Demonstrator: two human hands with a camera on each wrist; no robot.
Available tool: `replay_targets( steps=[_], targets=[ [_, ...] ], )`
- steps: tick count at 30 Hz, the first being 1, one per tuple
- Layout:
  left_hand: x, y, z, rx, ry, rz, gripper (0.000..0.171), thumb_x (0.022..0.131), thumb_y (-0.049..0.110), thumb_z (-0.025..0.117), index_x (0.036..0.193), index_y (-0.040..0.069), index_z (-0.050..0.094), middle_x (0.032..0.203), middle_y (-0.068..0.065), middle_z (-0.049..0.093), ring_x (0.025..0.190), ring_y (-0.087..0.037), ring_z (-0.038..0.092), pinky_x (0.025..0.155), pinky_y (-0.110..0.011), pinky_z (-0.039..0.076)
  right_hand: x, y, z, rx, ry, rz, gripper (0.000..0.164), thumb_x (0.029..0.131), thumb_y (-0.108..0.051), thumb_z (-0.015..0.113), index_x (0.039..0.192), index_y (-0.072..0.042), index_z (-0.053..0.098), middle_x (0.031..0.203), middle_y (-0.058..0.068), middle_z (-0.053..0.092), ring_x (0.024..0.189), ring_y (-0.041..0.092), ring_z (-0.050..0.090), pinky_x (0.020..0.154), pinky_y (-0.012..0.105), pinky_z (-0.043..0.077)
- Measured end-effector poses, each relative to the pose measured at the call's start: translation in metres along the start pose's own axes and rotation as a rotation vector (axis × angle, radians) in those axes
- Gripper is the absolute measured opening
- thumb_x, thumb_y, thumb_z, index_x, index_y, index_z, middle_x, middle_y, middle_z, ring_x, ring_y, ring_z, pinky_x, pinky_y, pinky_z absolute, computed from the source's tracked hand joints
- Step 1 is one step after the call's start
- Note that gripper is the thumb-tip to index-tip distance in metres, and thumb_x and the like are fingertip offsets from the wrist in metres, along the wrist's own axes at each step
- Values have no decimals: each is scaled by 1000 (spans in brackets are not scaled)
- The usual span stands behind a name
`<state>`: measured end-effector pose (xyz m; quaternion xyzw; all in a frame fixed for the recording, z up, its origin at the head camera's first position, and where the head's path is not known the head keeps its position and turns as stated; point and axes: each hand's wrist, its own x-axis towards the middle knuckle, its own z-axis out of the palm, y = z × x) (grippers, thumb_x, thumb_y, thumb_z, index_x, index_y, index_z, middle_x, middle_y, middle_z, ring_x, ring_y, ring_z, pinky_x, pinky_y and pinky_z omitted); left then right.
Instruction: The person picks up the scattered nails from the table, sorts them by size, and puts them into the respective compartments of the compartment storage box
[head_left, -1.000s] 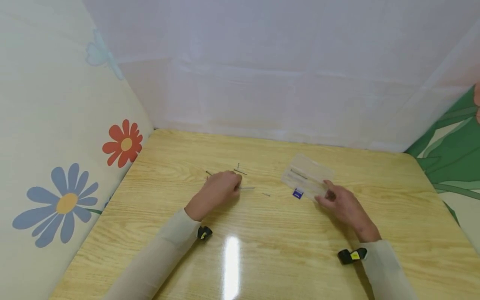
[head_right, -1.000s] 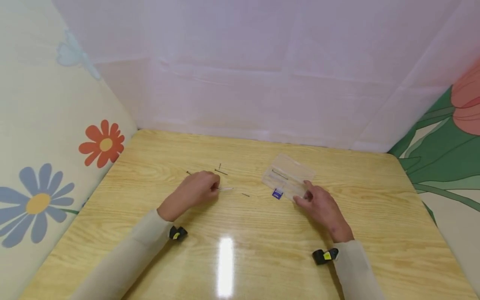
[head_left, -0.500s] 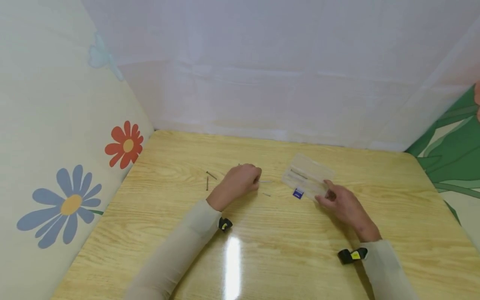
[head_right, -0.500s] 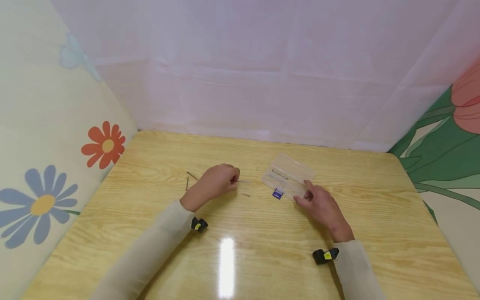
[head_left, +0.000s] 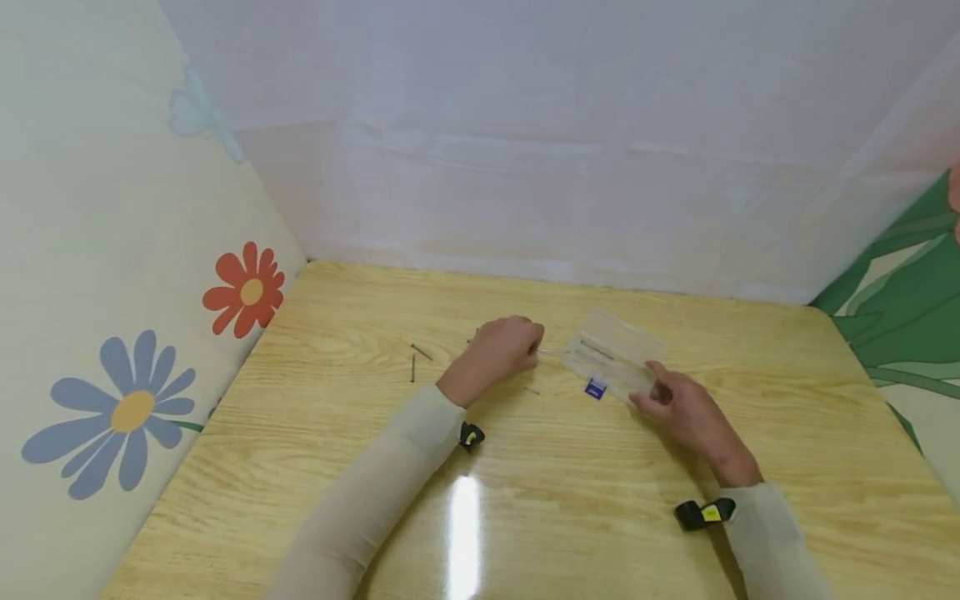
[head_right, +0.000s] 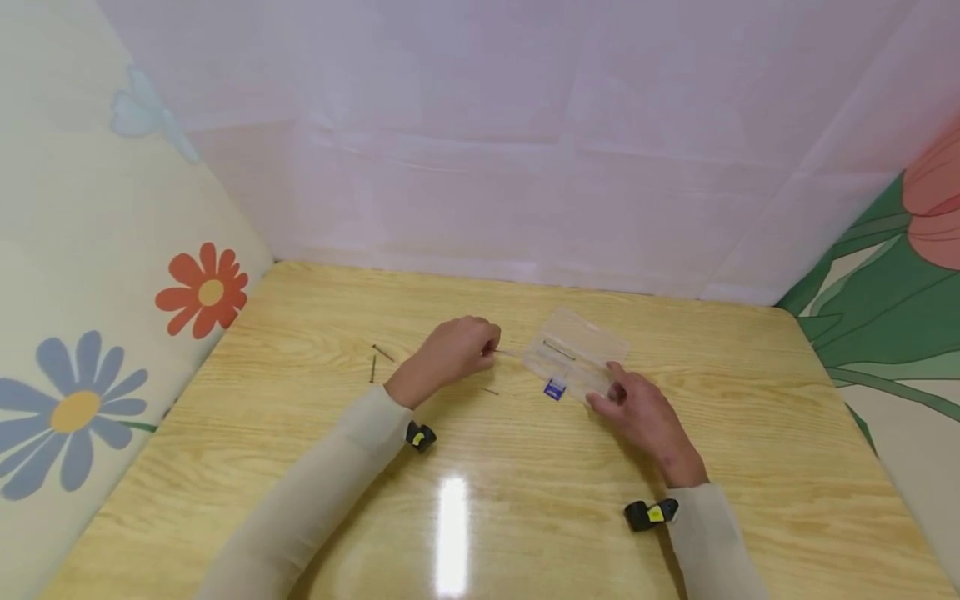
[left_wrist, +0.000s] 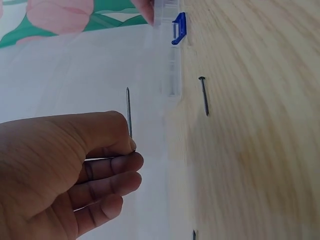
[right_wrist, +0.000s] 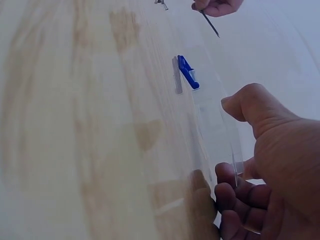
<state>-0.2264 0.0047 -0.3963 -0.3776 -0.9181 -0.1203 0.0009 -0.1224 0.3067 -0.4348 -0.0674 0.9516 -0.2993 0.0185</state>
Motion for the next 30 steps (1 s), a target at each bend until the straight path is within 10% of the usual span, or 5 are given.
replay_targets(
  steps=[30],
  targets=[
    [54,29,14,101,-35,59,9,100,12,62,101,9,70,91,-3,66,78,-15,60,64,-26,51,-3,-1,0,17,-8,-9,70,100,-26,69,150,12,39,93,10,63,78,20,57,67,36,48]
  ],
)
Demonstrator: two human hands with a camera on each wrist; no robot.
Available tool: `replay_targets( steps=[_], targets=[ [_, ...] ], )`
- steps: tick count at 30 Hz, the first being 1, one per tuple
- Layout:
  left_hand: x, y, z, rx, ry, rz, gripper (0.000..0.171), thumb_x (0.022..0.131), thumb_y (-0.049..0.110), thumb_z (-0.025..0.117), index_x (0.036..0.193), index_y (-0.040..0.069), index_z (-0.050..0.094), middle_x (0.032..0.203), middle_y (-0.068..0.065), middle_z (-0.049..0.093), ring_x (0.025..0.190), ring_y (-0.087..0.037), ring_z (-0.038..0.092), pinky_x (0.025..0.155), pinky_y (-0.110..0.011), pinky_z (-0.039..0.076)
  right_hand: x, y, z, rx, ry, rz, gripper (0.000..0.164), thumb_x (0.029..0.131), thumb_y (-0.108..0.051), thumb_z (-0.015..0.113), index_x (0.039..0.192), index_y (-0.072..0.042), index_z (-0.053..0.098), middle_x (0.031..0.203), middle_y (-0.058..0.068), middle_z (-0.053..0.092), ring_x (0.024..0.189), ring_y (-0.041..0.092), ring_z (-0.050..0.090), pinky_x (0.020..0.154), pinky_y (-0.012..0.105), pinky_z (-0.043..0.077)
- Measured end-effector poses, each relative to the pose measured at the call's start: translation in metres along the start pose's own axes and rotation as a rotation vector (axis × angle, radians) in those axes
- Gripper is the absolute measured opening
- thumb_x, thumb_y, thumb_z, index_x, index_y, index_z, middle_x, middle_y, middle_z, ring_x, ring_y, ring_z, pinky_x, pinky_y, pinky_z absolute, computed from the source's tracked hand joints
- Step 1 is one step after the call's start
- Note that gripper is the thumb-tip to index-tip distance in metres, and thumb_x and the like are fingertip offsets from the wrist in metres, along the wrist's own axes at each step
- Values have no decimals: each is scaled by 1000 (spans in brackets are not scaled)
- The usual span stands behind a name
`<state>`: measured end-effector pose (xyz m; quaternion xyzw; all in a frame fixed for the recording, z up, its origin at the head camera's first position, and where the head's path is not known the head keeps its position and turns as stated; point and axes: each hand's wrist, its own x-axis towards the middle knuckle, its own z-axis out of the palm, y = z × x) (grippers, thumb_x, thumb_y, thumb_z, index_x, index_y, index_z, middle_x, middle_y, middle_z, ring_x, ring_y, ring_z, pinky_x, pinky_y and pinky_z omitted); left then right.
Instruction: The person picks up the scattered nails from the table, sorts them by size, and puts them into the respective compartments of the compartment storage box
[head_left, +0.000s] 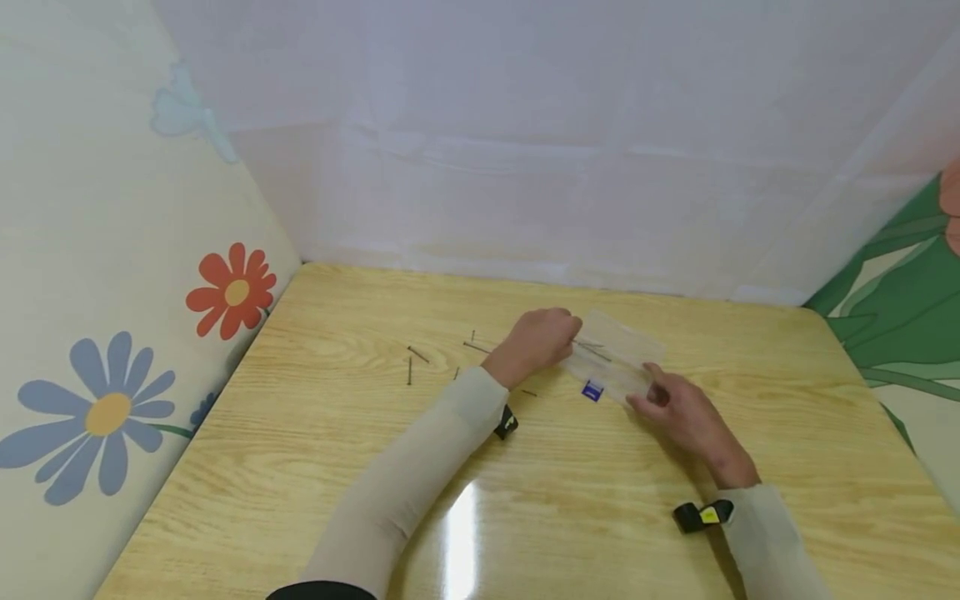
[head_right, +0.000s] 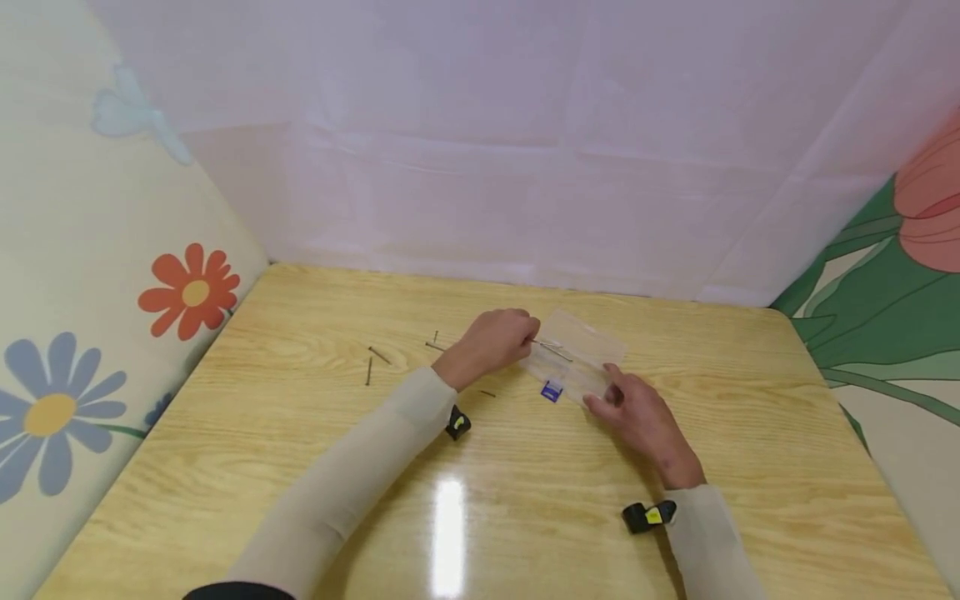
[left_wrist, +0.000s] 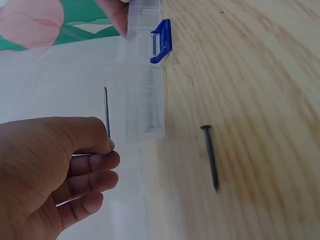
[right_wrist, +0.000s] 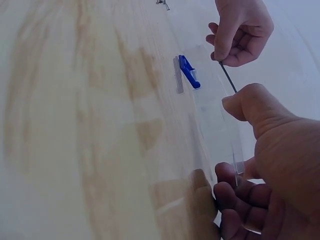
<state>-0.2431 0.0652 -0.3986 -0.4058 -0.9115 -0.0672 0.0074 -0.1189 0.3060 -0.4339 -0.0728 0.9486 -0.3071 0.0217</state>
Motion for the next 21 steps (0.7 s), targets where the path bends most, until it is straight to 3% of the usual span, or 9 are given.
replay_targets(
  steps=[8,14,21],
  targets=[
    [-1,0,5,-59,21,-29,26,104,16,56,128,12,66,112,-3,72,81,-13,64,59,-25,49,0,0,1,2,-1,18,70,100,-25,70,151,12,38,95,11,64,79,21,58,68,36,49],
    [-7,-6,5,-63,36,-39,18,104,14,56,112,12,72,101,-1,71,83,-13,64,65,-26,51,0,1,-1,-3,-14,23,71,100,-28,69,151,11,39,96,11,66,81,22,61,69,37,50],
    [-19,-16,3,-41,59,-37,23,101,9,52,96,14,74,85,2,68,71,-12,60,58,-26,48,0,0,-3,-11,-17,22,72,100,-27,70,150,12,37,93,10,65,78,20,60,67,36,49]
  ],
)
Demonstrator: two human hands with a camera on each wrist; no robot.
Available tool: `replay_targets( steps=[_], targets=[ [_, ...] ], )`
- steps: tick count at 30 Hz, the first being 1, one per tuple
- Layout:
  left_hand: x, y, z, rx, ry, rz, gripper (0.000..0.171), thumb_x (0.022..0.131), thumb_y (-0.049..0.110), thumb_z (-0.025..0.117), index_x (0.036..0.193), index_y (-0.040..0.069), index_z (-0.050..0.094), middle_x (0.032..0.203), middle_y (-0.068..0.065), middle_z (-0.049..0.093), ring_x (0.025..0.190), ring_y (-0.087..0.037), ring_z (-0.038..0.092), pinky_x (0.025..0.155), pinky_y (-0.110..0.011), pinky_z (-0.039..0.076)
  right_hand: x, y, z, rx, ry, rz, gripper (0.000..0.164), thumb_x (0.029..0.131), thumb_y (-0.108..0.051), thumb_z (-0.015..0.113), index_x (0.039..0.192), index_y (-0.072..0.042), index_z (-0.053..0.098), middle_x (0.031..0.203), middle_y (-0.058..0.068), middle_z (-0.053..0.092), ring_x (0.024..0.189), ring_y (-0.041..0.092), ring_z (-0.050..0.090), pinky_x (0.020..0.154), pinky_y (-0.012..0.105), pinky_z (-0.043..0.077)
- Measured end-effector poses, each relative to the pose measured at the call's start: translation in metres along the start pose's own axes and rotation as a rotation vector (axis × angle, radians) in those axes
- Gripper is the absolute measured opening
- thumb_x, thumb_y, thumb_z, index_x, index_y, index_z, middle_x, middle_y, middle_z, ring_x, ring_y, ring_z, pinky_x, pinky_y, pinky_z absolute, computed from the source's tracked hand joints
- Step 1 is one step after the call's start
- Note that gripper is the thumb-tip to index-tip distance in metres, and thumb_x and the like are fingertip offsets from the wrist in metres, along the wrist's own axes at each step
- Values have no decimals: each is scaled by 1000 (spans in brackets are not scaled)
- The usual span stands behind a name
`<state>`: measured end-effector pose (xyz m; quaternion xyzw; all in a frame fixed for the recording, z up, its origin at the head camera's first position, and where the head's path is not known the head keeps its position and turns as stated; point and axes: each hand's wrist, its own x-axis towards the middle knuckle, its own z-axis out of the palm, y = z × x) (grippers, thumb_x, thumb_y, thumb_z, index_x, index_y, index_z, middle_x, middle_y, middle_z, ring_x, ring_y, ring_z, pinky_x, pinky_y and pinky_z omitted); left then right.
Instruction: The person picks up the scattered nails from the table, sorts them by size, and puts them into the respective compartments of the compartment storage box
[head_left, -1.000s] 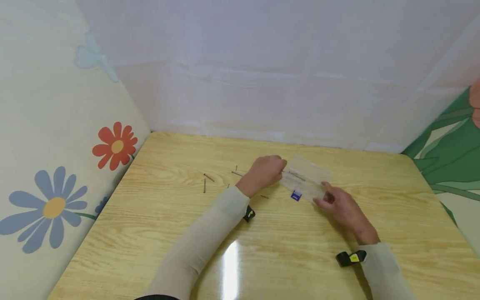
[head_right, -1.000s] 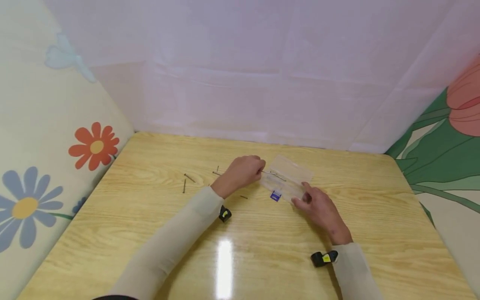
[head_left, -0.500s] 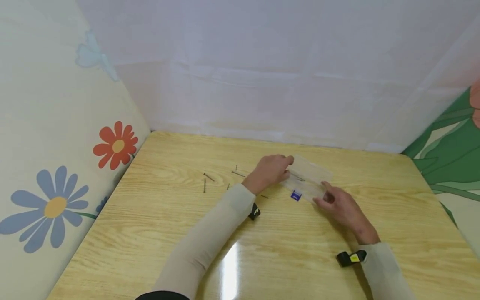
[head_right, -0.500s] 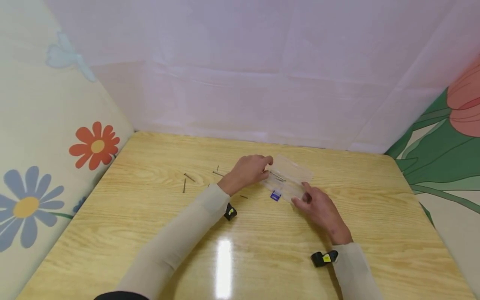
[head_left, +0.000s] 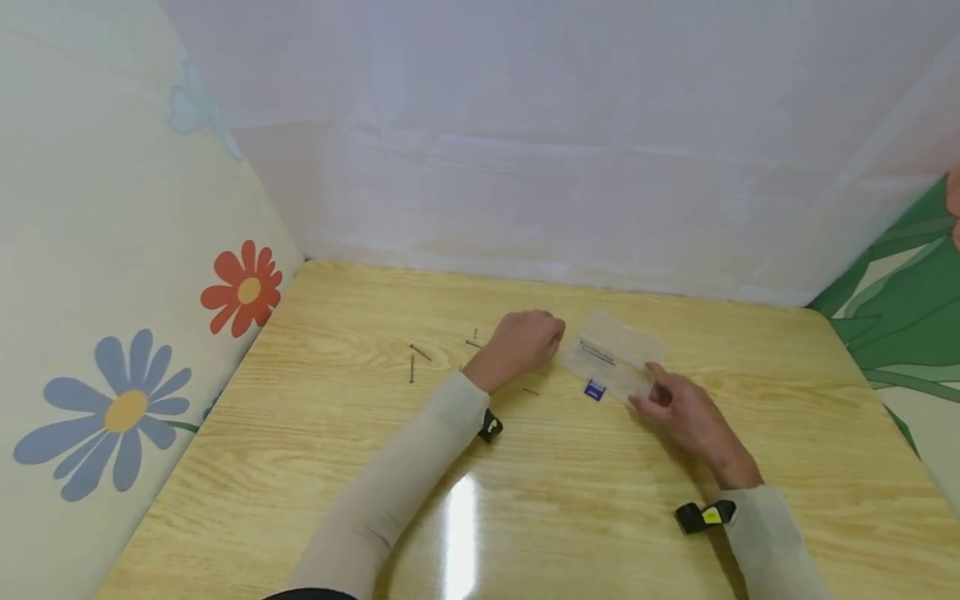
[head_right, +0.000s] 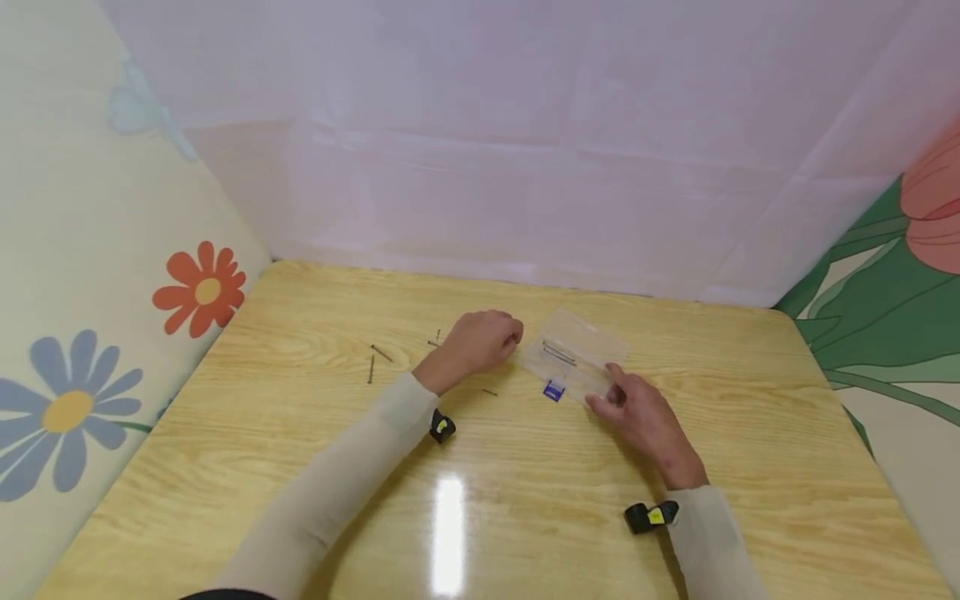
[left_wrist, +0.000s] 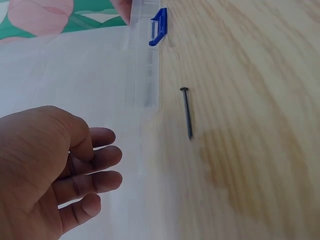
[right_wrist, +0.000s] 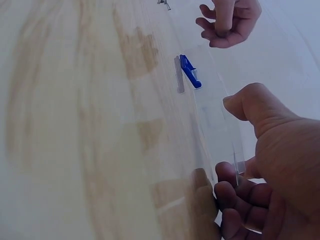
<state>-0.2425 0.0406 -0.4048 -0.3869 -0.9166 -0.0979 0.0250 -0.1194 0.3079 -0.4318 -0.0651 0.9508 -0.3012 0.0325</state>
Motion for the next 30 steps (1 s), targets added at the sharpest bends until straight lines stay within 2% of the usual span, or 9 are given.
replay_targets(
  steps=[9,17,20,23,30],
  targets=[
    [-26,-13,-13,-17,17,-47,25,98,6,50,87,16,70,76,4,60,63,-11,50,51,-25,39,0,1,-1,0,-6,14,74,100,-30,69,151,12,36,94,9,66,80,21,60,70,38,49],
    [-52,-30,-19,-14,66,-82,21,93,4,54,76,15,58,64,2,45,57,-11,30,51,-26,24,0,-1,-2,12,-19,27,75,101,-32,68,153,11,35,95,10,66,82,22,60,73,39,50],
    [-62,-36,-18,-2,69,-91,20,93,5,56,76,15,59,65,4,46,55,-10,33,49,-25,25,0,0,-2,5,-20,34,76,101,-34,67,153,11,35,96,10,65,82,22,60,73,39,49],
    [-73,-40,-19,-3,65,-109,16,93,7,59,81,15,66,69,4,54,55,-10,42,46,-24,29,1,0,-2,-7,-19,40,76,101,-34,67,153,11,34,97,10,65,83,22,59,74,39,49],
    [-97,-51,-20,31,38,-172,13,92,12,62,95,13,75,89,0,71,57,-11,48,43,-25,34,3,0,-1,-4,-24,32,75,101,-32,68,152,12,35,96,10,66,82,22,60,73,39,49]
  ],
)
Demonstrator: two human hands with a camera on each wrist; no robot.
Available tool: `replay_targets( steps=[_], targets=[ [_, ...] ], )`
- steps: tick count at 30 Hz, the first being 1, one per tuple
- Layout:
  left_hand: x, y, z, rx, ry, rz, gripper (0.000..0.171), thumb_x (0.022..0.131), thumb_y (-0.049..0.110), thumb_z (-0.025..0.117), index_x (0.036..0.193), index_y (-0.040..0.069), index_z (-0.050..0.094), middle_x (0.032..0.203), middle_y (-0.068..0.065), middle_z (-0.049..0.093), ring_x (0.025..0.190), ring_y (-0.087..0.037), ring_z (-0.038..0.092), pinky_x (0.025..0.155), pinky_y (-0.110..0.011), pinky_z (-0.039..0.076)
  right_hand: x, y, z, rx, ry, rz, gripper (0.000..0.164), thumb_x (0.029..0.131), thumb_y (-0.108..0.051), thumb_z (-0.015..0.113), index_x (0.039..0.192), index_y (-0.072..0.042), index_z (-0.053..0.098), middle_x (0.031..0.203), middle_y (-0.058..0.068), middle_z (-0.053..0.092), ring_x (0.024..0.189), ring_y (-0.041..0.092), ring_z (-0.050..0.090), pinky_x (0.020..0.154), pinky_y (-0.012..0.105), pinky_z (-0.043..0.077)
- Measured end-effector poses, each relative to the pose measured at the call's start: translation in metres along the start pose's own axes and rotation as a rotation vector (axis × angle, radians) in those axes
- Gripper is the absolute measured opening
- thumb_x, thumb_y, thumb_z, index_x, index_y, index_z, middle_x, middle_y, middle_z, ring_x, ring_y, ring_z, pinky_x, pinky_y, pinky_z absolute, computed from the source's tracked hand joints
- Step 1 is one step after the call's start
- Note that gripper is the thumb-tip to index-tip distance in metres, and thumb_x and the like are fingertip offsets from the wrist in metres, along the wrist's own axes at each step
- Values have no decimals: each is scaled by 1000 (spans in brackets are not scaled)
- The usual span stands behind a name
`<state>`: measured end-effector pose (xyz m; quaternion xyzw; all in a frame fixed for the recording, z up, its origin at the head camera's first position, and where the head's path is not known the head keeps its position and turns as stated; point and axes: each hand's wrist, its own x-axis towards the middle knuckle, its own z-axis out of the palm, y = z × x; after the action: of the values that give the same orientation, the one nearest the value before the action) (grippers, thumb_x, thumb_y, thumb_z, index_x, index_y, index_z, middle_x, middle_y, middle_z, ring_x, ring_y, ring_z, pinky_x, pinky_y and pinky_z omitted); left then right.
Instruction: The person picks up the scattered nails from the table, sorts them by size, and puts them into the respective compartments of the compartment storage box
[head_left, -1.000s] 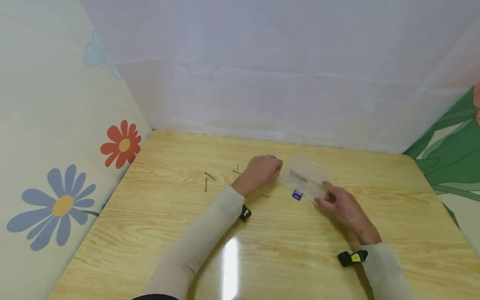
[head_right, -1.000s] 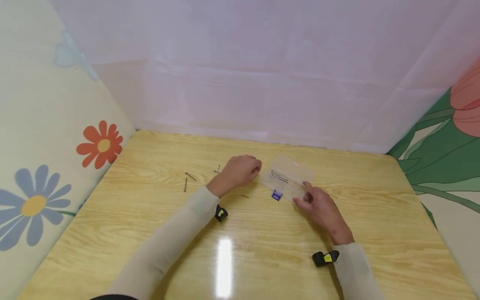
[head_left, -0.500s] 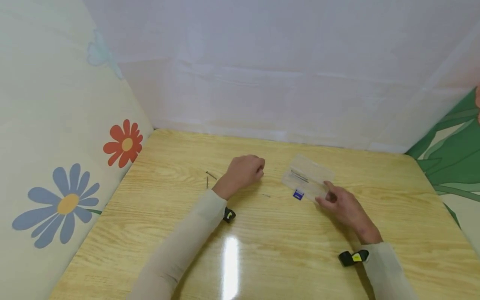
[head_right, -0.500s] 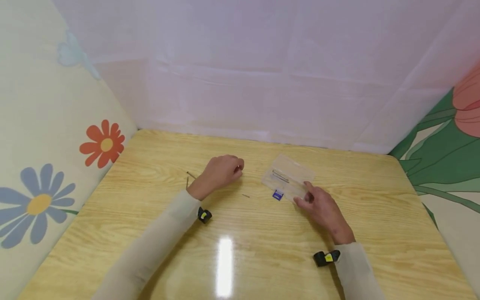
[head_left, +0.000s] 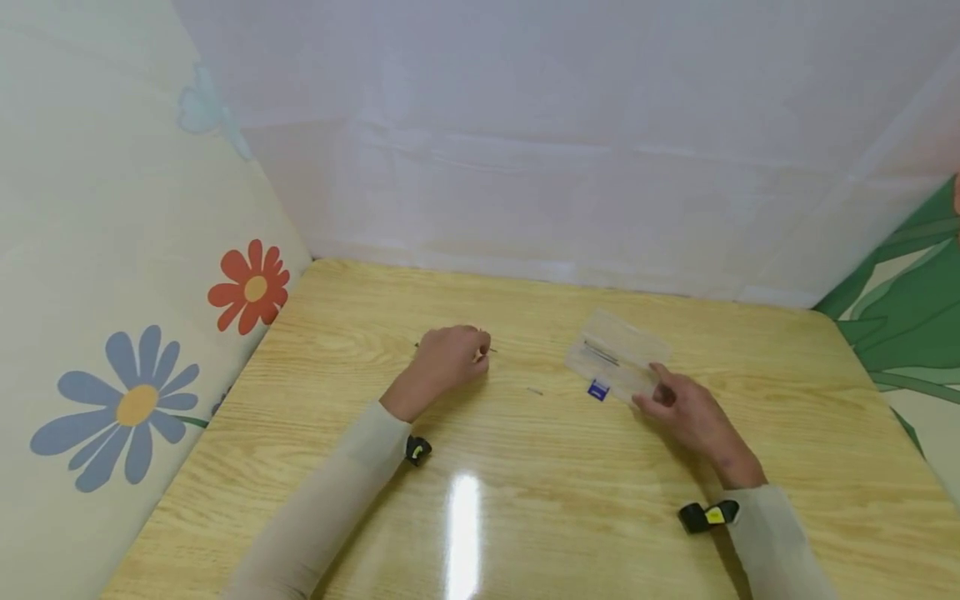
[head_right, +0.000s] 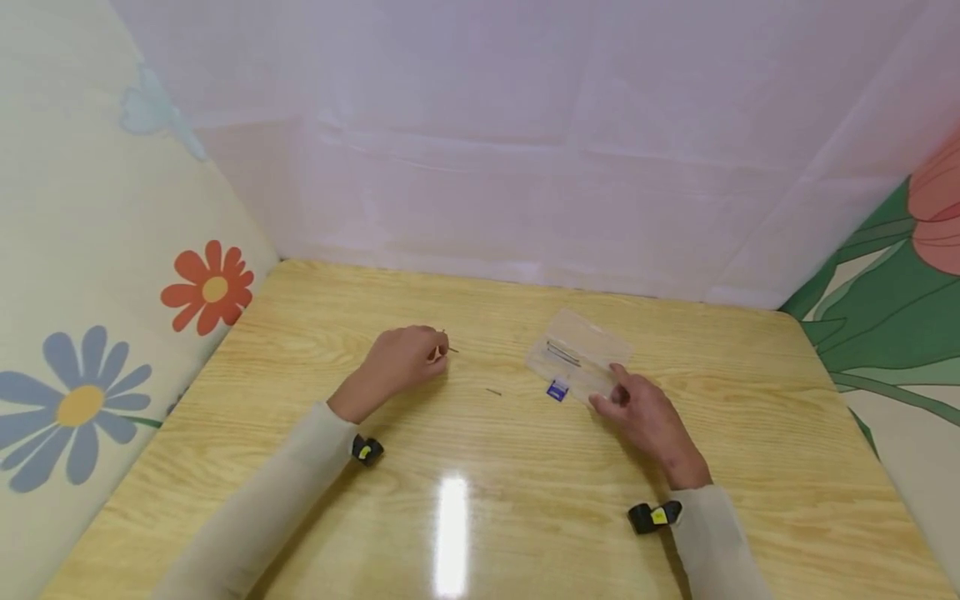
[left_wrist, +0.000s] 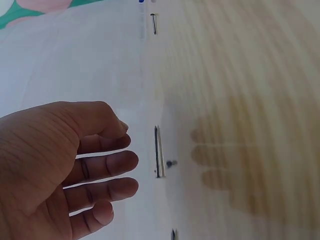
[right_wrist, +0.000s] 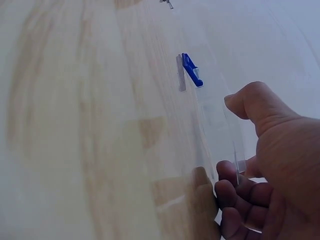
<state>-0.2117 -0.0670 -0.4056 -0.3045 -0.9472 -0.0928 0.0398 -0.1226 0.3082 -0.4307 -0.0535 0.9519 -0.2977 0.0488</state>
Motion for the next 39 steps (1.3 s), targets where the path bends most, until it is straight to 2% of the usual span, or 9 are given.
replay_targets(
  steps=[3,8,13,17,24,28,33,36,39],
  targets=[
    [-9,-5,-1,-9,-6,-47,14,92,13,62,97,12,75,92,-2,72,58,-12,51,43,-27,39,0,1,0,2,-4,-4,75,101,-32,68,152,12,35,96,10,66,82,22,61,72,39,49],
    [-24,-13,-3,-11,-33,-163,15,94,18,63,100,13,76,93,-3,70,64,-13,55,48,-31,46,0,2,1,4,0,-9,74,101,-31,68,152,11,35,97,11,66,82,22,61,71,37,50],
    [-38,-22,-8,-14,-45,-232,12,93,20,65,93,13,75,88,-3,68,62,-14,49,49,-32,44,1,3,3,11,-3,-23,73,100,-28,69,151,12,36,95,11,66,82,22,61,71,37,51],
    [-48,-28,-9,-24,-31,-250,11,91,17,65,81,14,70,77,0,62,60,-13,43,48,-31,38,2,4,3,9,-2,-35,73,100,-28,69,151,13,36,94,10,66,81,21,60,70,38,50],
    [-56,-35,-9,-33,-77,-250,31,91,19,67,66,16,48,64,2,40,57,-13,33,48,-29,28,-2,4,1,5,2,-9,75,101,-31,68,152,13,35,95,10,65,81,22,59,71,38,49],
    [-60,-36,-12,-30,-80,-263,31,90,19,68,66,16,49,64,2,43,57,-13,37,48,-30,31,-3,5,0,14,9,-13,76,100,-30,69,152,14,34,95,10,65,80,21,59,70,37,49],
    [-65,-41,-16,-43,-107,-293,21,91,22,69,74,16,58,71,1,57,59,-16,49,49,-33,40,-1,5,0,15,4,-8,76,101,-32,68,153,12,33,97,11,65,82,22,59,71,37,49],
    [-68,-42,-17,-61,-110,-307,19,92,23,70,76,16,62,73,2,60,59,-16,51,48,-33,41,-1,5,0,14,7,-18,75,101,-32,68,152,12,34,95,10,65,81,21,58,70,37,48],
    [-70,-43,-19,-79,-99,-307,21,92,21,70,73,17,61,69,3,57,57,-14,48,47,-31,39,-1,5,0,12,11,-27,74,101,-30,68,152,13,35,93,9,64,78,20,57,69,36,48]
  ],
)
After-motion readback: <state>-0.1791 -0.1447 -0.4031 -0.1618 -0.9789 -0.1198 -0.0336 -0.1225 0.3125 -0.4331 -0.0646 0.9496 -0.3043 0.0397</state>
